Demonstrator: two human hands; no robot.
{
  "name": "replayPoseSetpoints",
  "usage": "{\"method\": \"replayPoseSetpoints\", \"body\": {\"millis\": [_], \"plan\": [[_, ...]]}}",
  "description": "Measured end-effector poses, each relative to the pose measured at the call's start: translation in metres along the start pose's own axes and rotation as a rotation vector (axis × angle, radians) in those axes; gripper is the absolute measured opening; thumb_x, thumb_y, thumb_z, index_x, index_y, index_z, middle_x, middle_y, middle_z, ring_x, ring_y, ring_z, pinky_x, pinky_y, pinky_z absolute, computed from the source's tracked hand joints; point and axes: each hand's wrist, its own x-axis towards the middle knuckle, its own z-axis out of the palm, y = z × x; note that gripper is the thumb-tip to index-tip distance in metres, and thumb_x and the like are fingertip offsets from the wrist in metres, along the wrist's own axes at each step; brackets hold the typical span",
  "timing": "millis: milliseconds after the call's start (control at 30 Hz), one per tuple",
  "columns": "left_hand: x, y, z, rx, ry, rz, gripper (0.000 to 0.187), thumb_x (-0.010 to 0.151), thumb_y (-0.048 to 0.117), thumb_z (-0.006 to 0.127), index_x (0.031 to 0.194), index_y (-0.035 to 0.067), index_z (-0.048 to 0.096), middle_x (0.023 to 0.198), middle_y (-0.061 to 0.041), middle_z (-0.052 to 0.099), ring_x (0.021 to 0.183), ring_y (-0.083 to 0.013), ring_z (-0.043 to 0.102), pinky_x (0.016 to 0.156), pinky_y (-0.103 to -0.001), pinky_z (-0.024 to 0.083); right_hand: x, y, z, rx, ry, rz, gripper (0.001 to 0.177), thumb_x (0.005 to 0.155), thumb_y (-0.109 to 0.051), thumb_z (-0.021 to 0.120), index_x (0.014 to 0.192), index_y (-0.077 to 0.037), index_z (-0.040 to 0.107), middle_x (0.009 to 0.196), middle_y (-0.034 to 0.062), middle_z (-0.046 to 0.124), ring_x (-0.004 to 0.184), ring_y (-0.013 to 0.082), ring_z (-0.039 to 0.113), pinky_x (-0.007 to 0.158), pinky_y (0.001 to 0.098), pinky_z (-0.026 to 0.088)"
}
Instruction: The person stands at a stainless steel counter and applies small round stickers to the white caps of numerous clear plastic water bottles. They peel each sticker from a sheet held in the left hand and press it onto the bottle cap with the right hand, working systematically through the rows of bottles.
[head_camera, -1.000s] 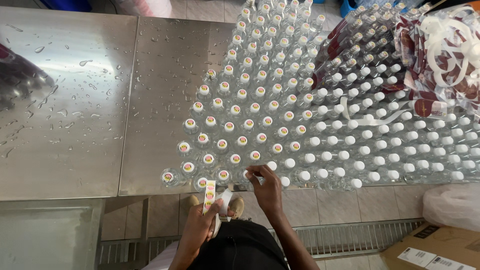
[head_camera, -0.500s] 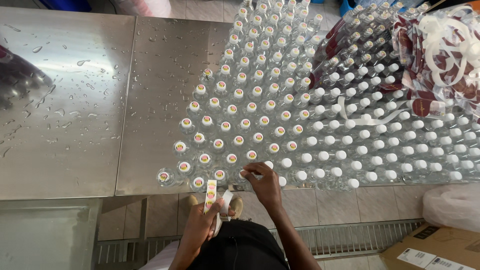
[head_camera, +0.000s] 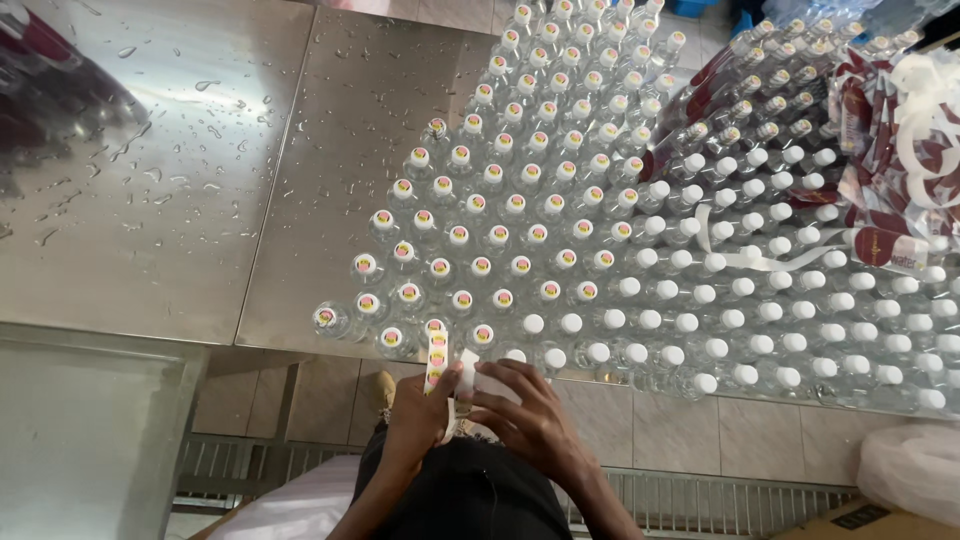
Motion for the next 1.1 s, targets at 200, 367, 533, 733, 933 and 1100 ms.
{"method": "replayPoseSetpoints", "body": {"millis": [200, 367, 533, 733, 933, 1100], "plan": [[-0.013, 0.011, 0.020, -0.067, -0.120, 0.135, 0.080, 0.108, 0.048, 0.065, 0.041, 0.009, 0.043, 0.030, -0.008, 0.038, 0.024, -0.0179, 0.035, 0.037, -0.031, 0.031, -0.010, 0.017, 0.001, -0.117, 0.103, -0.088, 0.020, 0.101, -0.007, 0.081, 0.118, -0.009, 0.071, 0.125, 0.0153, 0.076, 0.111, 0.0345, 0.073, 0.089, 0.0454, 0.061], [-0.021, 0.018, 0.017, 0.026, -0.201, 0.125, 0.061, 0.106, 0.051, 0.063, 0.066, 0.004, 0.067, 0.036, -0.005, 0.041, 0.030, -0.0138, 0.035, 0.041, -0.029, 0.030, -0.010, 0.008, -0.002, 0.091, 0.247, 0.189, 0.018, 0.098, -0.012, 0.081, 0.114, -0.005, 0.078, 0.109, 0.0086, 0.082, 0.102, 0.0260, 0.078, 0.087, 0.0389, 0.064], [-0.006, 0.002, 0.012, 0.143, -0.146, 0.017, 0.036, 0.096, 0.043, 0.076, 0.096, 0.008, 0.086, 0.070, -0.008, 0.077, 0.096, -0.0263, 0.092, 0.074, -0.036, 0.065, -0.008, -0.003, 0.000, 0.139, 0.196, 0.440, 0.022, 0.102, -0.020, 0.076, 0.121, -0.010, 0.078, 0.131, 0.0108, 0.078, 0.123, 0.0276, 0.076, 0.098, 0.0427, 0.062], [0.005, 0.003, -0.002, 0.349, -0.195, 0.235, 0.043, 0.098, 0.053, 0.071, 0.082, 0.013, 0.075, 0.070, 0.004, 0.070, 0.068, -0.0065, 0.062, 0.063, -0.030, 0.048, 0.012, -0.026, -0.005, 0.324, 0.248, 0.714, 0.022, 0.099, -0.027, 0.077, 0.104, -0.006, 0.083, 0.111, 0.0057, 0.080, 0.104, 0.0180, 0.079, 0.085, 0.0319, 0.066], [0.016, -0.001, -0.020, 0.568, -0.236, 0.387, 0.046, 0.103, 0.056, 0.061, 0.090, 0.015, 0.075, 0.073, 0.002, 0.072, 0.069, -0.0107, 0.066, 0.066, -0.034, 0.047, 0.016, -0.030, 0.006, 0.643, 0.303, 0.964, 0.020, 0.092, -0.019, 0.083, 0.104, -0.002, 0.087, 0.101, 0.0092, 0.091, 0.096, 0.0168, 0.085, 0.089, 0.0297, 0.069], [0.014, 0.011, -0.034, 0.503, -0.403, 0.427, 0.044, 0.106, 0.048, 0.056, 0.126, 0.016, 0.079, 0.107, -0.002, 0.088, 0.101, -0.0165, 0.083, 0.083, -0.033, 0.059, 0.014, -0.032, 0.018, 0.831, 0.389, 1.115, 0.028, 0.083, -0.016, 0.090, 0.101, 0.005, 0.088, 0.093, 0.0157, 0.088, 0.091, 0.0232, 0.084, 0.088, 0.0353, 0.068]]}}
